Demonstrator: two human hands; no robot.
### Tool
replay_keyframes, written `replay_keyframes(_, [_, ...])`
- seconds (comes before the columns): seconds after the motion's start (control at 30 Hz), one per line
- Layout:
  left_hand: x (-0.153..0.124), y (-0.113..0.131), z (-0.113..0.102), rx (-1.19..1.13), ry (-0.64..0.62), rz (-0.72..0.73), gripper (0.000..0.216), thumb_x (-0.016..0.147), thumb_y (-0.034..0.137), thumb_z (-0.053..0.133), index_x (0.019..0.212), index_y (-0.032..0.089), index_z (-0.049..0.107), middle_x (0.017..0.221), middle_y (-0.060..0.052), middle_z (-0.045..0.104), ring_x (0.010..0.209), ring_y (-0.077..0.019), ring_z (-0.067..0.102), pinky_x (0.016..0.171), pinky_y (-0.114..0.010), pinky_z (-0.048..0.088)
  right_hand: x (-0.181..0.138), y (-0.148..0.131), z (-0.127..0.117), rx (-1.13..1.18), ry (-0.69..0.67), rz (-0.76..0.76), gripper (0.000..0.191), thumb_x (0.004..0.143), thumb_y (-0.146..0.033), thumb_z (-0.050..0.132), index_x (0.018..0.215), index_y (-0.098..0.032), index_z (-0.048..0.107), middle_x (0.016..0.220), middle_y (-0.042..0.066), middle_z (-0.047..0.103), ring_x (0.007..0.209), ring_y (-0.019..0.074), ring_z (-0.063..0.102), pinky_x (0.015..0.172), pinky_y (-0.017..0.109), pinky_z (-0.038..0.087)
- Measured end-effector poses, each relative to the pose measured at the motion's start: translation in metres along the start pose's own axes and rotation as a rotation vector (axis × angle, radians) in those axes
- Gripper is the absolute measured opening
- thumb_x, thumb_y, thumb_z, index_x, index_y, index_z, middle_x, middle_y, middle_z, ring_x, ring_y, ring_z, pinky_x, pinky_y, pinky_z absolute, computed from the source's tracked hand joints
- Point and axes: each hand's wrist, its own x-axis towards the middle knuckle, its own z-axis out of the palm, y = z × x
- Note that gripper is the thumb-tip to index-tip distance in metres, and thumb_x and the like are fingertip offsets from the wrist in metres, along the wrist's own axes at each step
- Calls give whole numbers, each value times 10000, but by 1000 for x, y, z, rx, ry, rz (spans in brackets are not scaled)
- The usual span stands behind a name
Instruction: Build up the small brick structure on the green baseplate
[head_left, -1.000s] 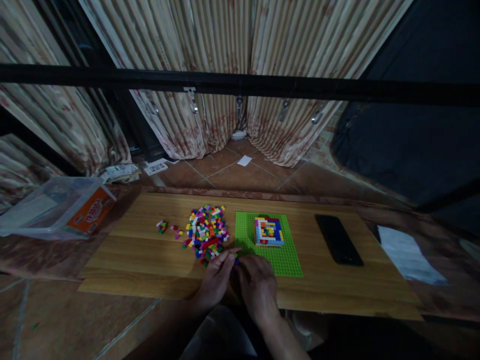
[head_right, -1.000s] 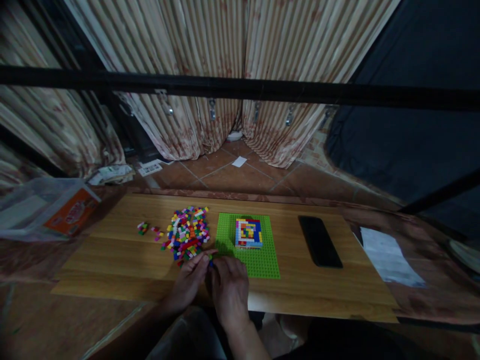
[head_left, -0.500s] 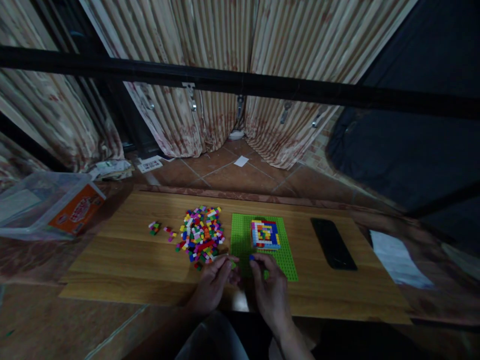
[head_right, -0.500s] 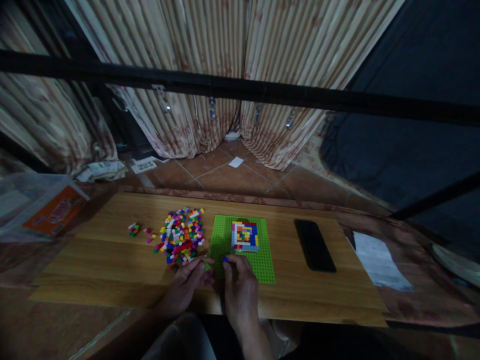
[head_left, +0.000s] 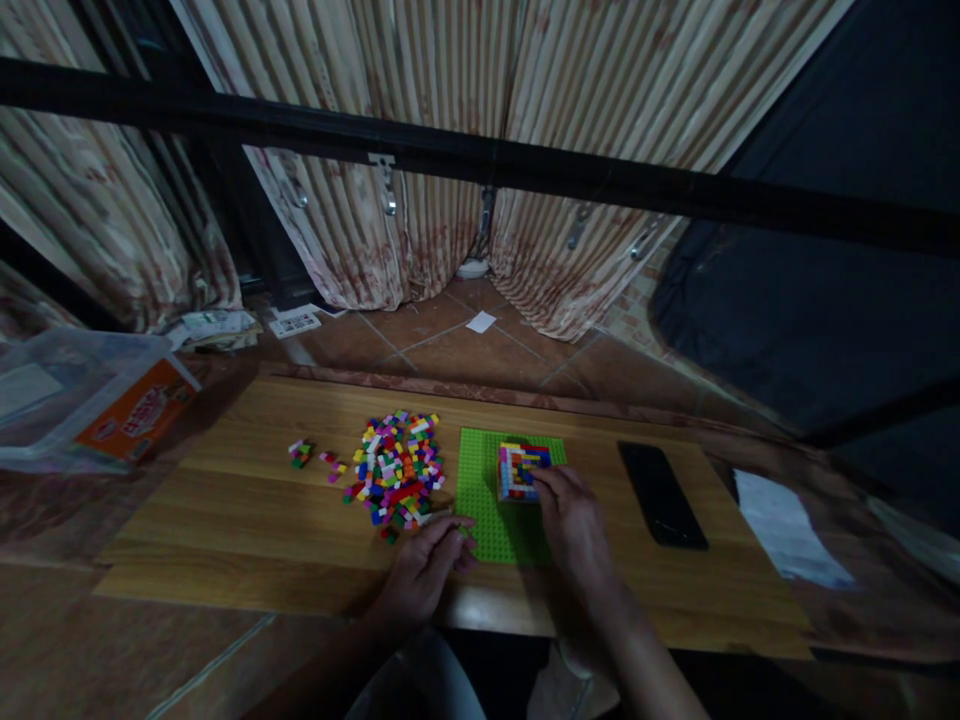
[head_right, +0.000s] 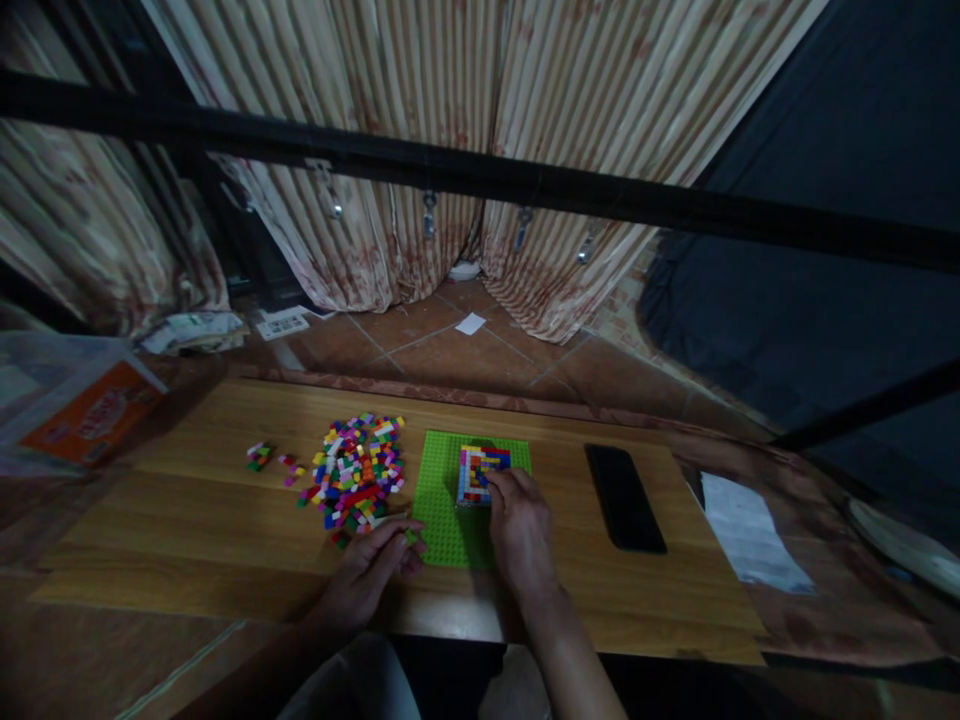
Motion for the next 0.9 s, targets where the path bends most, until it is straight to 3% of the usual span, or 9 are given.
replay_keyframes(0.63, [0, 2, 1, 6, 24, -12, 367, 855, 471, 570, 1044, 175, 678, 825, -72, 711, 640, -158, 642, 618, -273, 513, 18, 9, 5, -111, -168, -121, 254, 895, -249, 487, 874, -239, 740, 883, 40, 683, 828, 189, 617, 744, 311, 489])
replay_keyframes(0.9, [0, 1, 0, 70, 4, 10, 369, 881, 460, 535, 1068, 172, 669, 835, -80, 714, 683, -174, 661, 645, -281, 520, 26, 10, 10, 7, -132, 29, 188, 802, -206, 560, 784, -230, 745, 875, 36, 697, 794, 174, 649, 762, 325, 510])
